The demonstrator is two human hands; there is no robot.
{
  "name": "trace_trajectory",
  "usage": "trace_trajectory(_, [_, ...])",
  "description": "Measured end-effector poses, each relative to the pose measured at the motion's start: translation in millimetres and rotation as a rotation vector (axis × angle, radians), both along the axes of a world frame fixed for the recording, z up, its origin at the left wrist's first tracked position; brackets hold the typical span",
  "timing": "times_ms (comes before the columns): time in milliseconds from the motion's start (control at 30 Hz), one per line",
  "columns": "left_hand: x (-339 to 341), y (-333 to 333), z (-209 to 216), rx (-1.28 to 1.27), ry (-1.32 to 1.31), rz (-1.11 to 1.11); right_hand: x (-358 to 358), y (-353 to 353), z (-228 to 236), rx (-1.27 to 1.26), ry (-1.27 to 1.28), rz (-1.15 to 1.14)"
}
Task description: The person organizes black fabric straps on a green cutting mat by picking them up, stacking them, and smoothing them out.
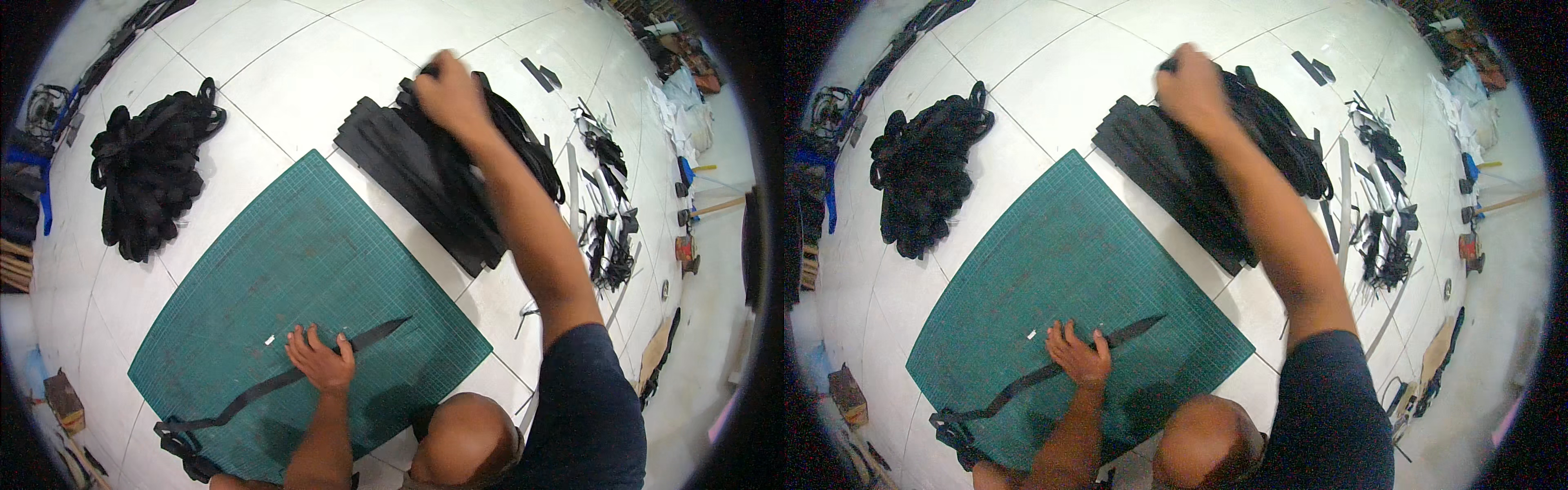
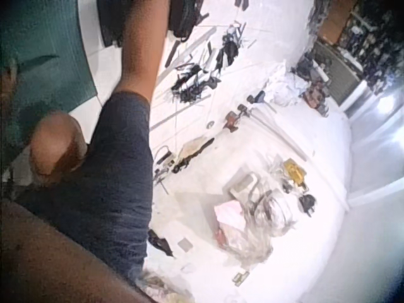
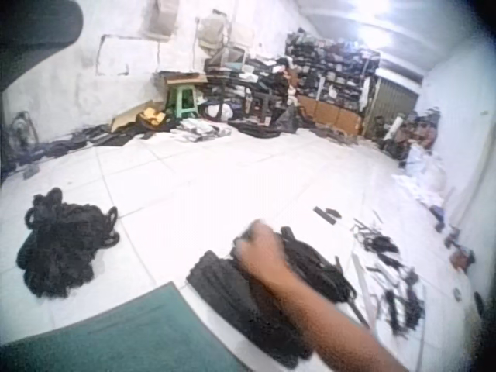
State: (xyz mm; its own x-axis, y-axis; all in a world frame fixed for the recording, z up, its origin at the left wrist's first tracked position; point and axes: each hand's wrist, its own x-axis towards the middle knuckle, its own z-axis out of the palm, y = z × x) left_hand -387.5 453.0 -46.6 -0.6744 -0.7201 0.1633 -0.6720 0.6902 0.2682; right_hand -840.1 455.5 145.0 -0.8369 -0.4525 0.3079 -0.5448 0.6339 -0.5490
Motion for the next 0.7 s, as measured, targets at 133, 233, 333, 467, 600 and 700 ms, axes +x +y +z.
trace_trajectory(133, [0, -2, -4, -0.008, 0.019, 0.009, -24, -79, -101, 0.311, -0.209, 0.034])
trace_trajectory(233, [8, -2, -1, 0.034, -0.022, 0.056, 10, -83, -92, 0.374, -0.277, 0.084])
trace_trajectory(333, [1, 5, 1, 0.072, -0.027, 0.079, 15, -40, -97, 0.384, -0.209, 0.122])
trace_trajectory(467, [1, 2, 1, 0.087, -0.029, 0.067, 21, -36, -121, 0.642, 0.002, 0.139])
trace_trajectory(600, [1, -1, 0, 0.066, -0.035, 0.039, 19, -67, -131, 0.649, 0.024, 0.107])
trace_trajectory(700, [0, 0, 2, 0.102, -0.047, 0.05, 20, -81, -133, 0.722, -0.018, 0.046])
